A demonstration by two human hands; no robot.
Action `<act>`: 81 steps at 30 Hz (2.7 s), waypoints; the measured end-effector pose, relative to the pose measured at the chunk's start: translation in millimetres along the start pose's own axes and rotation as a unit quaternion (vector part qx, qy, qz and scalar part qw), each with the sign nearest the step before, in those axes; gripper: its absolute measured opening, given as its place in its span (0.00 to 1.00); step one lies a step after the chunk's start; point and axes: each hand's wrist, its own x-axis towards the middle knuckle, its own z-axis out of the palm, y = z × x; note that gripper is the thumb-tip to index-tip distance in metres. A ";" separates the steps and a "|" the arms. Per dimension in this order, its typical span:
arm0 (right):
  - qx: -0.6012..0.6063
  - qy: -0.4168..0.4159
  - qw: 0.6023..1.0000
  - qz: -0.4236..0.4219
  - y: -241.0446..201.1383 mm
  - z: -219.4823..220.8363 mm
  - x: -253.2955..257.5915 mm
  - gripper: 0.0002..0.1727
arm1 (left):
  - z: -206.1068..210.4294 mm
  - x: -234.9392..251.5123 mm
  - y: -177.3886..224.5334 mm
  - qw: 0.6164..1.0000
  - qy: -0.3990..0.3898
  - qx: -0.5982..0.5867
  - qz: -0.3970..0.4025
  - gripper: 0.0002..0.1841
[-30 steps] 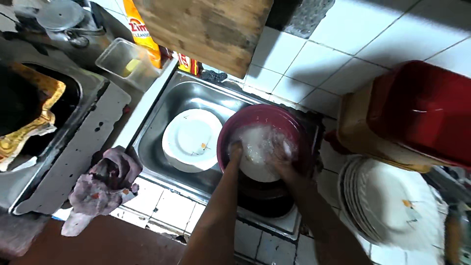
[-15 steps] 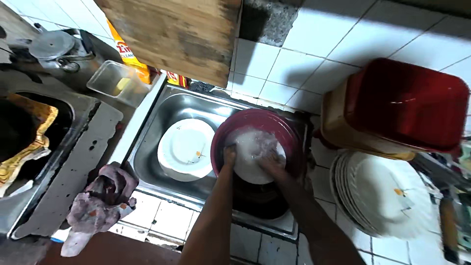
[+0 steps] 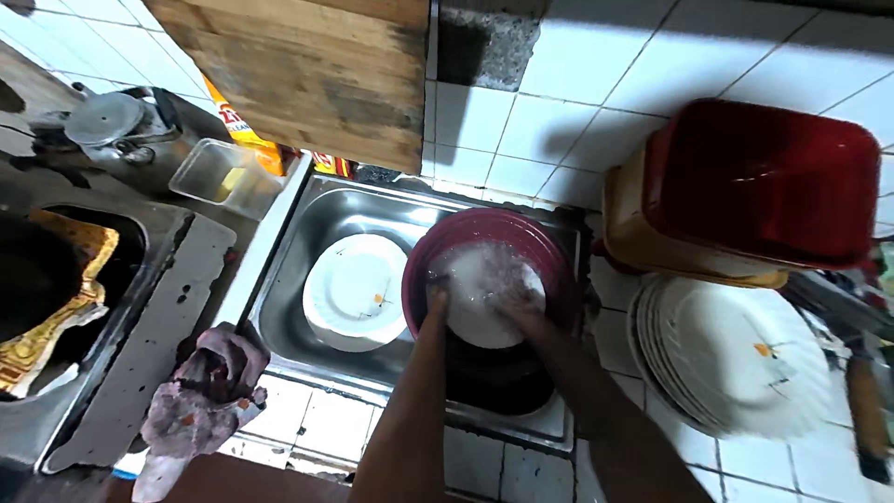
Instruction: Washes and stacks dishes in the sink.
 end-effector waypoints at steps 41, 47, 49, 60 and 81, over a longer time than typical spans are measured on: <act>0.480 0.409 0.776 0.014 -24.2 -20.4 -176.2 0.14 | 71.4 -121.7 62.6 0.951 -0.074 -0.003 0.300 0.28; 0.503 0.403 0.764 -0.024 -22.7 -23.2 -178.6 0.10 | 71.1 -170.3 59.7 0.920 -0.025 0.031 0.390 0.32; 0.525 0.391 0.756 -0.036 -25.8 -19.0 -187.1 0.10 | 62.3 -143.7 57.1 0.929 -0.017 0.015 0.370 0.30; 0.204 0.552 0.799 -0.127 -7.3 -46.0 -298.3 0.18 | -43.7 -155.1 -5.5 0.961 0.011 0.115 0.252 0.15; -0.060 0.579 0.811 -0.059 127.5 25.2 -356.9 0.17 | -187.4 -42.2 -43.7 0.908 0.239 0.324 -0.117 0.48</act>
